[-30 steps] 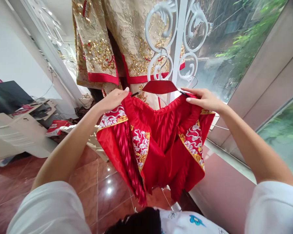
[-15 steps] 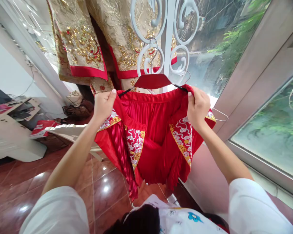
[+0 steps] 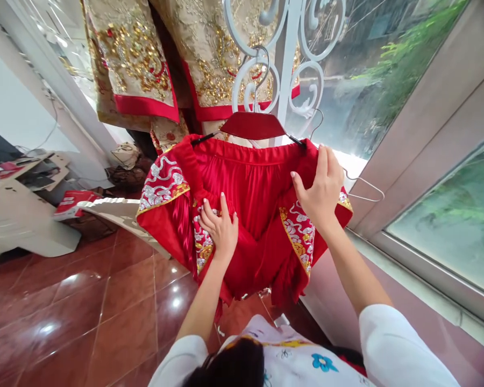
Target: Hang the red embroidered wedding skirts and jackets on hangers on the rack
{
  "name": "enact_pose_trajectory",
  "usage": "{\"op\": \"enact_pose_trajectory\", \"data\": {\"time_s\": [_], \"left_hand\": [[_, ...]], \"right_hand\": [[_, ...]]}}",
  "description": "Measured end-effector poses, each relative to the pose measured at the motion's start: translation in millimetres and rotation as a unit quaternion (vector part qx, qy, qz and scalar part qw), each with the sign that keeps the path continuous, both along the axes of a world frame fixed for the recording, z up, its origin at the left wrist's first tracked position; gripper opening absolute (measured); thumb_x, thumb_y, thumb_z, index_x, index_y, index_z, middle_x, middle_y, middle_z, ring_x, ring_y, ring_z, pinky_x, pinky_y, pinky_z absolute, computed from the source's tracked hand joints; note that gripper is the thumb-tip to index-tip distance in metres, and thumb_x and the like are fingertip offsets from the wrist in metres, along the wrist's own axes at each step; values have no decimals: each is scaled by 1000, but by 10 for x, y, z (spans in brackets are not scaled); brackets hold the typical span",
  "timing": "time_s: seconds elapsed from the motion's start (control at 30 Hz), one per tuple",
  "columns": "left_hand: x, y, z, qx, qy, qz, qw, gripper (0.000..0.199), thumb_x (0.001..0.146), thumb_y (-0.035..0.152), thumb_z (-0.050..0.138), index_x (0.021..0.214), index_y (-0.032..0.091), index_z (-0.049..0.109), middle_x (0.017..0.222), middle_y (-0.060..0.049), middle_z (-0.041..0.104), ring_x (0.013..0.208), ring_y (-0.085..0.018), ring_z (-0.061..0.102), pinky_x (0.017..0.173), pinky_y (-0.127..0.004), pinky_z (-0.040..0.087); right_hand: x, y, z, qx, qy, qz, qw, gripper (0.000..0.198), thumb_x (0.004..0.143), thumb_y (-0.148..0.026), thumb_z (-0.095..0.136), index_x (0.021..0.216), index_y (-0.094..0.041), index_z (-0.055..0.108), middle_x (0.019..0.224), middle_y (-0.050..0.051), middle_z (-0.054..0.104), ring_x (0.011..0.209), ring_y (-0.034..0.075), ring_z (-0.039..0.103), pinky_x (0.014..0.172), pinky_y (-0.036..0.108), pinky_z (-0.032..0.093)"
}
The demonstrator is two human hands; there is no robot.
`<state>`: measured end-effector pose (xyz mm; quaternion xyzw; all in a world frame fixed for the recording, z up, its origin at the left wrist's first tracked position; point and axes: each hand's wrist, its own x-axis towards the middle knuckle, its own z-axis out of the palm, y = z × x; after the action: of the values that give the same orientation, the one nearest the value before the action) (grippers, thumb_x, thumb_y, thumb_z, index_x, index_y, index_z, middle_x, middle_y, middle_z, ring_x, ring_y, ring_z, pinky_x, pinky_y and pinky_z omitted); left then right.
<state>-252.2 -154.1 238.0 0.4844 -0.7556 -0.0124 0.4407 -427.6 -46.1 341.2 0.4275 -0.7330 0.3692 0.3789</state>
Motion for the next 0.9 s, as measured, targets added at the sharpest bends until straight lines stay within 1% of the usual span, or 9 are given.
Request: {"op": "enact_pose_trajectory", "data": {"time_s": [0.1,0.17,0.27,0.33,0.43,0.53,0.63,0.77,0.9], "left_hand": [[93,-203,-6,-20,-11,-8,1000,51,83,28,54,134,24,49,148,-21,27,134,-44,27,103,-68,20],[169,-247,-31,-53,-22,-18,998,42,82,25,55,124,25,57,144,-20,33,132,-42,30,102,-65,25],[257,-190,-95,-97,-8,-5,995,28,81,24,57,108,22,64,137,-18,39,128,-37,37,102,-56,32],[292,-107,-123,-112,10,0,994,21,81,25,57,101,20,63,132,-18,40,124,-34,41,102,-52,36],[321,45,-114,-123,38,-11,992,15,83,25,56,95,21,62,124,-16,43,119,-29,46,99,-45,40],[357,200,-61,-115,71,-10,991,10,83,30,58,86,21,63,113,-14,47,109,-26,50,94,-42,44],[432,332,-16,-113,106,-19,988,16,83,34,58,79,21,65,104,-13,50,99,-25,52,89,-42,45],[574,502,-42,-124,131,-28,983,24,85,38,53,83,22,70,101,-15,50,101,-27,49,88,-45,44],[618,734,-146,-184,72,-22,980,22,84,40,56,82,28,74,95,-14,55,96,-28,50,88,-48,43]], "right_hand": [[207,-48,-292,-14,12,-50,999,73,85,-51,44,145,-15,24,147,22,24,136,36,23,104,57,25],[352,-105,-571,20,9,-65,998,71,84,-50,47,143,-16,29,146,24,23,135,39,21,102,61,23],[451,-210,-953,71,-36,-62,995,64,84,-43,47,141,-18,34,143,24,25,130,39,27,97,61,26],[425,-265,-1101,68,-86,-57,992,56,85,-37,44,137,-17,39,137,24,34,123,37,36,93,57,31],[335,-303,-1141,85,-133,-19,987,41,89,-35,38,120,-14,53,113,19,54,105,32,48,87,47,37],[279,-311,-1054,138,-134,-25,981,39,88,-45,39,99,-13,60,96,17,59,92,32,49,80,44,36],[269,-307,-966,165,-140,-60,975,39,85,-49,45,91,-14,60,94,19,60,91,34,48,80,44,33],[277,-270,-953,167,-148,-52,973,34,88,-45,41,88,-16,59,93,17,61,92,32,48,82,44,30],[260,-261,-1019,154,-153,-48,975,33,88,-42,40,91,-15,58,92,16,61,89,30,50,78,40,31]]}}
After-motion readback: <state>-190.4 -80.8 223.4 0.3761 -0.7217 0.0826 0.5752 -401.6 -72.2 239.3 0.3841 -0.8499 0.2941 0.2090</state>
